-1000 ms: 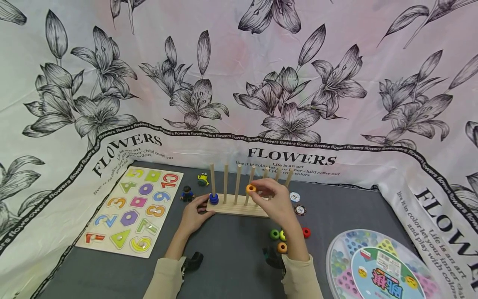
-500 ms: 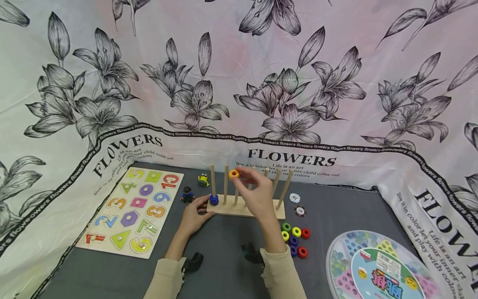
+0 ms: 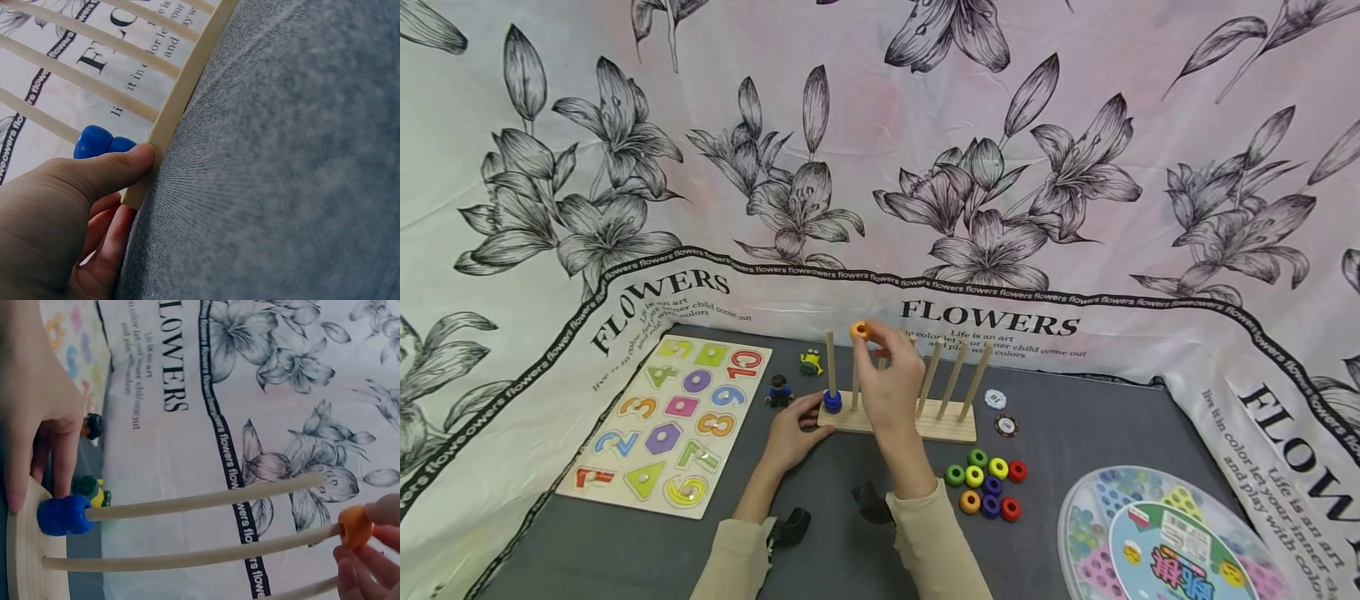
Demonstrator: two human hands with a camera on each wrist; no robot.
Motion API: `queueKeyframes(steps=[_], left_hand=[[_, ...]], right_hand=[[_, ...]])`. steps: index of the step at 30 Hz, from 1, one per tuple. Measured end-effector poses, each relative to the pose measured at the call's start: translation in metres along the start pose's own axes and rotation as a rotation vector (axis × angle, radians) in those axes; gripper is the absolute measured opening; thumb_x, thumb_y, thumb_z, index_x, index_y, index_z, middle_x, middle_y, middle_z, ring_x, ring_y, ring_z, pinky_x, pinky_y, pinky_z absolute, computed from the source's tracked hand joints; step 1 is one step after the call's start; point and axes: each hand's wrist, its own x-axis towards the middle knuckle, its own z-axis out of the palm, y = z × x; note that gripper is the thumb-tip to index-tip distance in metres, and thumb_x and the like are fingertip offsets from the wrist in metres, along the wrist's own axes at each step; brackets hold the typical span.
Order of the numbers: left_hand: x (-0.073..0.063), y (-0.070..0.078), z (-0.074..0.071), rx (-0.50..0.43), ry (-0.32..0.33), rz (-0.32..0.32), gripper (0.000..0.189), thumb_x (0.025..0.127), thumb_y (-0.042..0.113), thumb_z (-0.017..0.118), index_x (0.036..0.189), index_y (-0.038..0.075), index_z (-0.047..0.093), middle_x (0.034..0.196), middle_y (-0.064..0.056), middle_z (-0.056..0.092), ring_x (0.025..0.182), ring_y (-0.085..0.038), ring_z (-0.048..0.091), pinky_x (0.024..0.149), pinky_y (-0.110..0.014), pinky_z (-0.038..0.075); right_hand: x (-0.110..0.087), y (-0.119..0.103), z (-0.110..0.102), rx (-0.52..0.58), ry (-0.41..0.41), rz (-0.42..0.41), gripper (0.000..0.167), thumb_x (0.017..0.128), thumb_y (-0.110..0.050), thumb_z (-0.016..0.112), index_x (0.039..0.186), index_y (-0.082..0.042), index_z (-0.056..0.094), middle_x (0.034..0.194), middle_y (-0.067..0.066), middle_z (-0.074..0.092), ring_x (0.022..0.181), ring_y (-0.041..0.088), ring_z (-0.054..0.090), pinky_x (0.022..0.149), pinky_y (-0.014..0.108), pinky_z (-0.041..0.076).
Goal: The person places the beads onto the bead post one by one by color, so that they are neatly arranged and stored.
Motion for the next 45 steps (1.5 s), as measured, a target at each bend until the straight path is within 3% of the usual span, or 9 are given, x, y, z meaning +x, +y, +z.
queueKeyframes(steps=[6,14,23,30,45], left_hand=[[0.0,0.001,0.0,-0.003,-0.002,-0.016,0.059,0.078,0.007,0.084,0.131,-0.004,0.061,0.125,-0.019,0.062,0.1,-0.031,0.066,0.083,-0.034,0.06],[0.0,0.001,0.0,0.001,-0.002,-0.01,0.059,0.077,0.007,0.084,0.131,-0.004,0.061,0.125,-0.019,0.062,0.1,-0.031,0.066,0.083,-0.034,0.06],[0.001,0.0,0.001,0.0,-0.007,-0.014,0.059,0.077,0.006,0.084,0.13,-0.004,0.061,0.125,-0.019,0.063,0.1,-0.031,0.066,0.083,-0.033,0.06],[0.001,0.001,0.0,-0.003,-0.011,-0.015,0.059,0.077,0.006,0.084,0.13,-0.005,0.061,0.124,-0.019,0.063,0.099,-0.031,0.066,0.083,-0.034,0.06],[0.001,0.003,0.0,0.01,-0.011,-0.024,0.059,0.077,0.007,0.084,0.131,-0.005,0.061,0.125,-0.019,0.062,0.099,-0.031,0.066,0.084,-0.034,0.06]], right_hand=[[0.001,-0.004,0.005,-0.084,0.036,-0.014,0.02,0.087,-0.006,0.075,0.105,0.002,0.074,0.096,0.015,0.072,0.081,0.027,0.07,0.063,0.038,0.06],[0.004,-0.008,0.008,-0.171,-0.001,0.051,0.021,0.087,-0.006,0.075,0.105,0.004,0.073,0.096,0.016,0.071,0.075,0.027,0.071,0.062,0.039,0.06],[-0.002,-0.006,0.009,-0.224,-0.029,0.067,0.022,0.086,-0.004,0.074,0.107,0.004,0.072,0.103,0.017,0.07,0.084,0.029,0.072,0.069,0.04,0.062],[-0.011,0.001,0.008,-0.208,-0.031,0.048,0.026,0.086,-0.001,0.073,0.111,0.006,0.072,0.102,0.017,0.072,0.089,0.03,0.07,0.075,0.041,0.061],[-0.057,0.033,0.01,-0.135,-0.156,0.232,0.03,0.087,0.001,0.072,0.116,0.01,0.068,0.112,0.023,0.068,0.102,0.037,0.066,0.086,0.049,0.058]])
